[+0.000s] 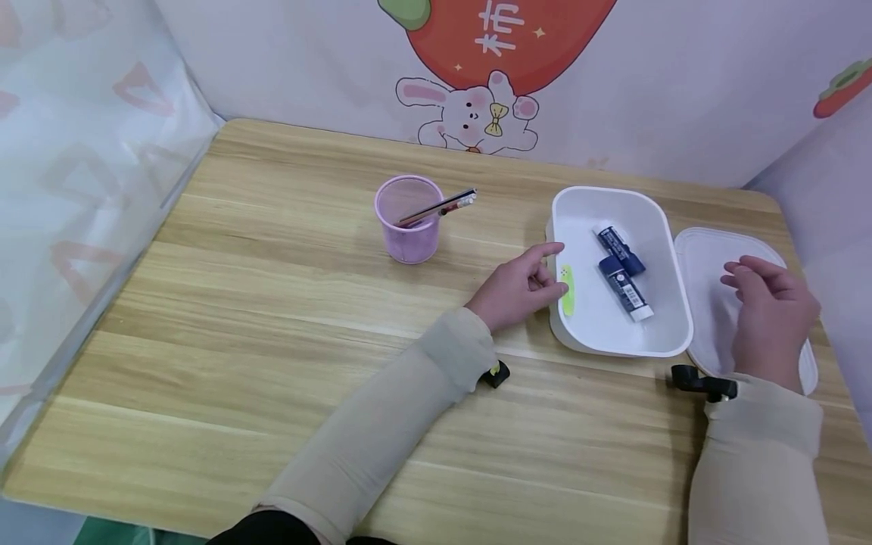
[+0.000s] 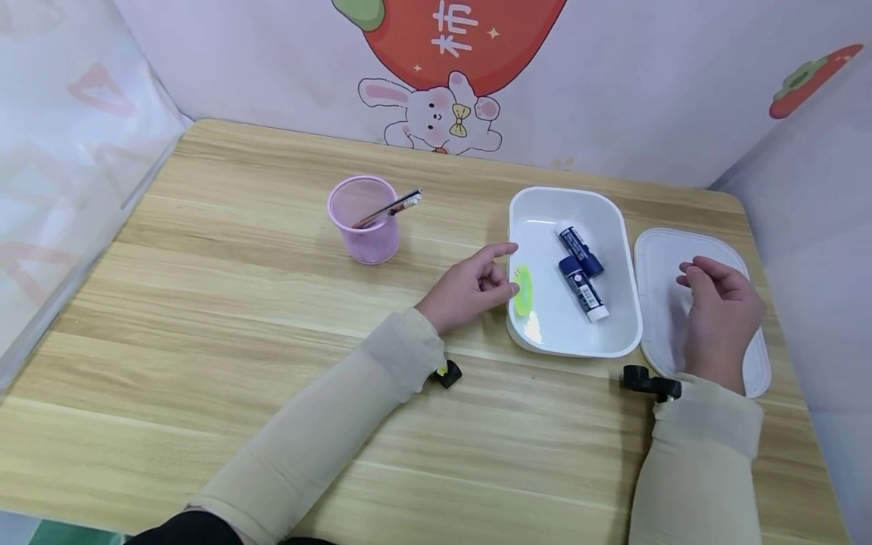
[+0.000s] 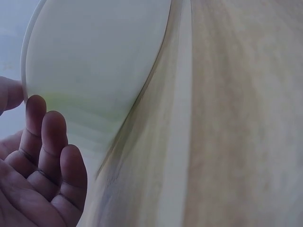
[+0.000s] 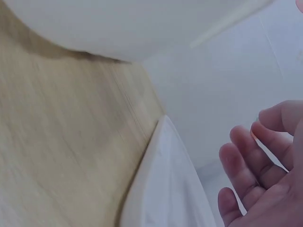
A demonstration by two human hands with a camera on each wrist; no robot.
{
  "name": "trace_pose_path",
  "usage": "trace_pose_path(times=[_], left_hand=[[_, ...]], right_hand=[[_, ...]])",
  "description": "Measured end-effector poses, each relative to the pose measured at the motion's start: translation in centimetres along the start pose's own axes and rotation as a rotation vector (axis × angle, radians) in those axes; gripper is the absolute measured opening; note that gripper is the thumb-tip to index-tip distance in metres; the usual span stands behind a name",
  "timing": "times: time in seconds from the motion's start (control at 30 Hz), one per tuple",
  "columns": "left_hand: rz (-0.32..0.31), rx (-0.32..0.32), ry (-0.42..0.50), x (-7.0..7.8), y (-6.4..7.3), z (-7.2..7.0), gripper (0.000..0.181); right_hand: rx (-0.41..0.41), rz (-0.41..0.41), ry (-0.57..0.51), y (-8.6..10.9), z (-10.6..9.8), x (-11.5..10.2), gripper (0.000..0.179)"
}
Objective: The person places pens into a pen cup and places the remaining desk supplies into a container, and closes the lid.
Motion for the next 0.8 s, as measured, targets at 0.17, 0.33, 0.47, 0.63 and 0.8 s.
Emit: trace_pose_path(times=[0.17, 0.33, 0.47, 0.63, 0.8], left_hand=[[-0.004, 0.0, -0.004, 0.0, -0.1, 0.0, 0.06], [-0.01, -0.003, -0.006, 0.0, 0.0, 0.1, 0.06], [-0.012, -0.009, -0.011, 0.0, 0.0, 0.1, 0.06], [-0.015, -0.006, -0.012, -0.1, 0.0, 0.1, 0.06], [-0.017, -0.004, -0.007, -0.1, 0.0, 0.0, 0.06]], right_hand=[[0.015, 0.058, 0.122, -0.3, -1.1, 0.7, 0.045], [0.015, 0.085, 0.249, -0.5, -2.2, 1.2, 0.035], [0.024, 0.118, 0.316, -0.7, -3.3, 1.8, 0.025], [0.028, 0.135, 0.332, -1.0, -3.9, 2.4, 0.025], [0.04, 0.124, 0.383, -1.2, -4.7, 2.2, 0.028]])
Point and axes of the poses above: each hand's wrist, its own y-axis away from the middle knuckle, its own z-axis out of the palm, x = y × z, the point moved 10 cm from there along -y, towards the middle knuckle, and after that the axes turned 14 degrees about -z, right-handed, at the moved point
